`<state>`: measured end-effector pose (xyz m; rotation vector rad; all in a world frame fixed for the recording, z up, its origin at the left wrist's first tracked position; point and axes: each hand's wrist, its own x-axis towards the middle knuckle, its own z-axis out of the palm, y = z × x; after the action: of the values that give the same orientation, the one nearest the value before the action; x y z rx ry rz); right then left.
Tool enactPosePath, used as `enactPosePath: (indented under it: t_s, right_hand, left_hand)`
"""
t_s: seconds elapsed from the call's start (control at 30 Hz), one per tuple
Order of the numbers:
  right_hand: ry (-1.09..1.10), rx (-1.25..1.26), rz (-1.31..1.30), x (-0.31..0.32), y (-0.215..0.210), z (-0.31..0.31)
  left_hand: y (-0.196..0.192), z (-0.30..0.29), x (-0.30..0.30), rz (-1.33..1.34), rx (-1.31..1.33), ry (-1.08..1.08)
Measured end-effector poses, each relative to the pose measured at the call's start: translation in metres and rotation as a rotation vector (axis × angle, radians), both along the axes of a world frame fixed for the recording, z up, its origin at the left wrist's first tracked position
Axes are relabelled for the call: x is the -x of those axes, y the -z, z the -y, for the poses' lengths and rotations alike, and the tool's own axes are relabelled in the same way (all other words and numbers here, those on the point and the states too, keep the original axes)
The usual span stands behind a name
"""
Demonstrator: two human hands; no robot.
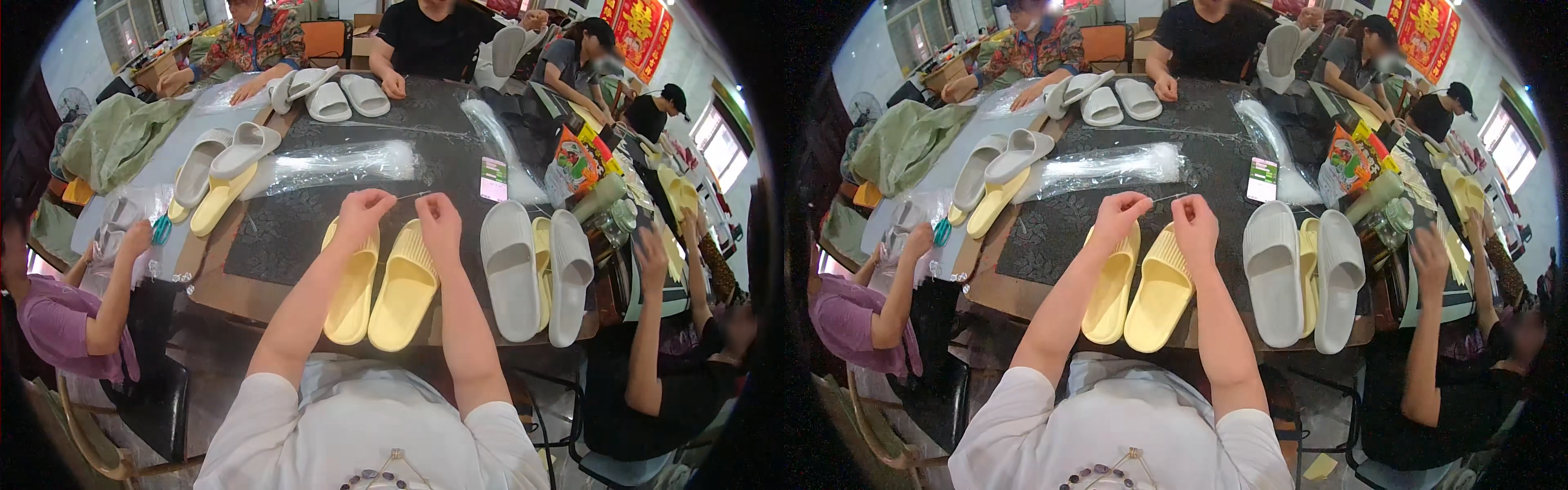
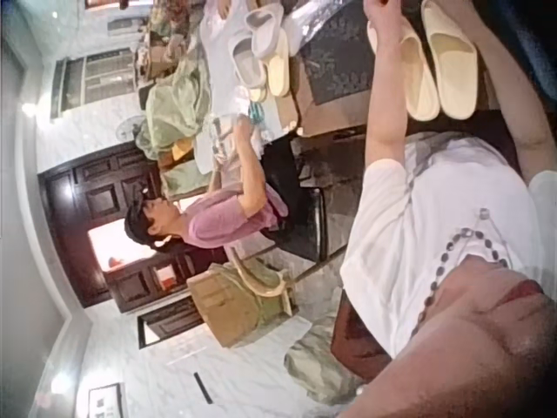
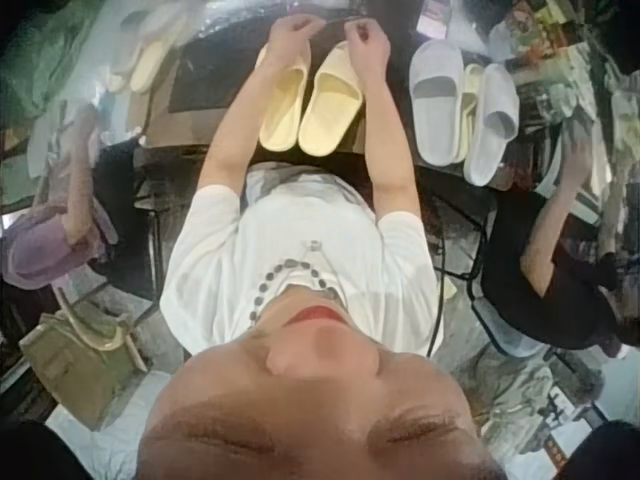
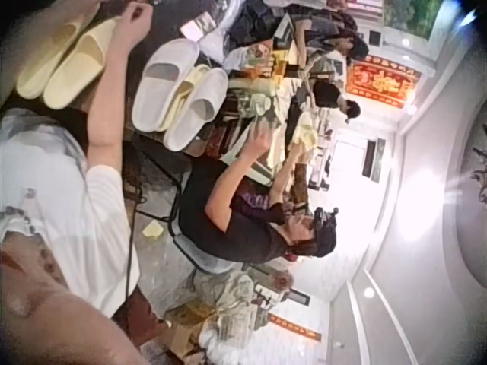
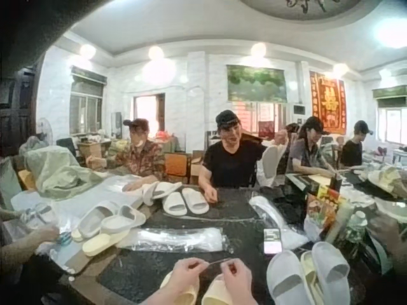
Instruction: The person fastens pairs of slippers together by hand using plastic fasteners, threading the tags through the shoes and setting each pair on the table.
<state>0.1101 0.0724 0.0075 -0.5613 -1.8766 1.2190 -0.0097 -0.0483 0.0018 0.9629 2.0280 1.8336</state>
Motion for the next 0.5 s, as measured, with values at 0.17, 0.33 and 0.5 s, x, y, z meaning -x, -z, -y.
enactPosePath:
  t_s: [0.17,0.33,0.5]
  right_hand:
    - [-0.152,-0.309,0.106,0.0006,0.0025,0.0020]
    - [-0.029,-0.102,0.041,0.0018,0.0017,0.0003]
    - [-0.076,-0.171,0.014,-0.0003,0.0000,0.0034]
  left_hand:
    - [0.0027,-0.0017,0.0006,-0.056,0.064,-0.024]
    - [0.0033,-0.0015,0.0013,-0.045,0.016,-0.053]
    - [0.0044,-0.0023,0.0004,-0.020,-0.022,0.000]
